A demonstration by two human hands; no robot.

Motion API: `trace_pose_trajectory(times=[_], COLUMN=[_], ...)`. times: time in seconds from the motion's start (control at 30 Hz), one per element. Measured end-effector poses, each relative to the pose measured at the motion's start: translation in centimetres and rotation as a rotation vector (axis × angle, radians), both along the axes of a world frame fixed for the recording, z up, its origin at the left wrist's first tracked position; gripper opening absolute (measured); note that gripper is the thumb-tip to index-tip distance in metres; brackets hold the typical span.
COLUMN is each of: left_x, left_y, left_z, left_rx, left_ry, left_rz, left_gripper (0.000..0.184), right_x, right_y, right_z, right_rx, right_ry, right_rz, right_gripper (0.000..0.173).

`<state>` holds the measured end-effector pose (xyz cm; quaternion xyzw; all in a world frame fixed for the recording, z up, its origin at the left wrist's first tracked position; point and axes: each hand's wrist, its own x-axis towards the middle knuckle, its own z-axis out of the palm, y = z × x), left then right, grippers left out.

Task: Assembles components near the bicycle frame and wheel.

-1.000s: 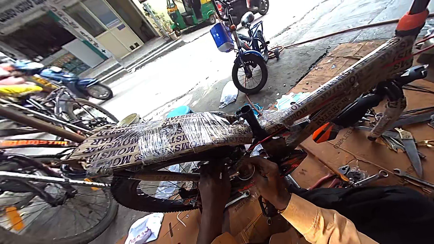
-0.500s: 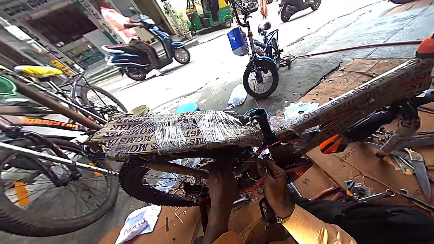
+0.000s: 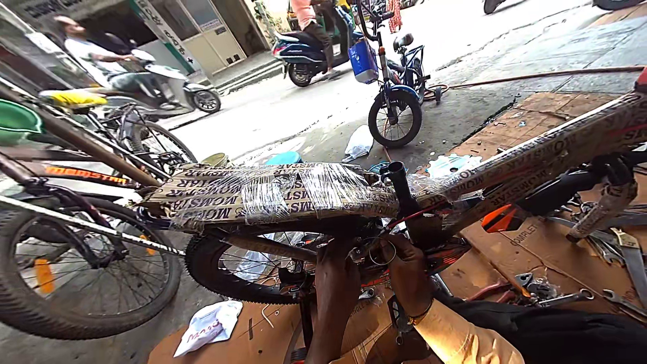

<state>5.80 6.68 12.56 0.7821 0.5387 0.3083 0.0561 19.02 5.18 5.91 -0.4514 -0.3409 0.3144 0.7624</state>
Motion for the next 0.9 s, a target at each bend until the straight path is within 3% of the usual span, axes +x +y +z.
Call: trace_pose_trajectory(times=[0.17,0.23,0.37,0.47,0.6,0.73,0.9], left_x=[-1.5,-1.5,-0.8,-1.2,-1.5,-1.5,-1.4], left_y=[0.0,0.0,-0.2,0.0,0.0,0.0,0.0], left_z=[-2.9,-3.6,-3.4,-3.2,-3.4,-3.8,-4.0], left_rx=[0.059,0.037,-0.059,-0.093,-0.190,-0.194,-0.089], left_ry=[-0.386,-0.447,-0.444,-0.471,-0.513,-0.543,-0.373], left_rz=[0.024,0.080,0.105,0.111,0.139,0.141,0.197], left_gripper=[0.038,0.038,0.045,0.045,0.037,0.034,0.013], right_x=[-0.9,-1.2,-0.9,-0.5,0.1,0.2,0.0], right_y=[0.0,0.1,-0.1,-1.0,-1.1,0.2,0.9], right_z=[-0.2,-0.4,-0.8,-0.7,-0.9,-0.9,-0.5], right_rx=[-0.001,0.006,0.029,0.060,0.017,0.021,-0.016], right_ry=[-0.182,-0.270,-0.386,-0.351,-0.303,-0.463,-0.636], right_rz=[-0.093,-0.121,-0.137,-0.067,-0.089,-0.120,-0.200], right_gripper=[0.015,0.016,0.018,0.024,0.015,0.016,0.017])
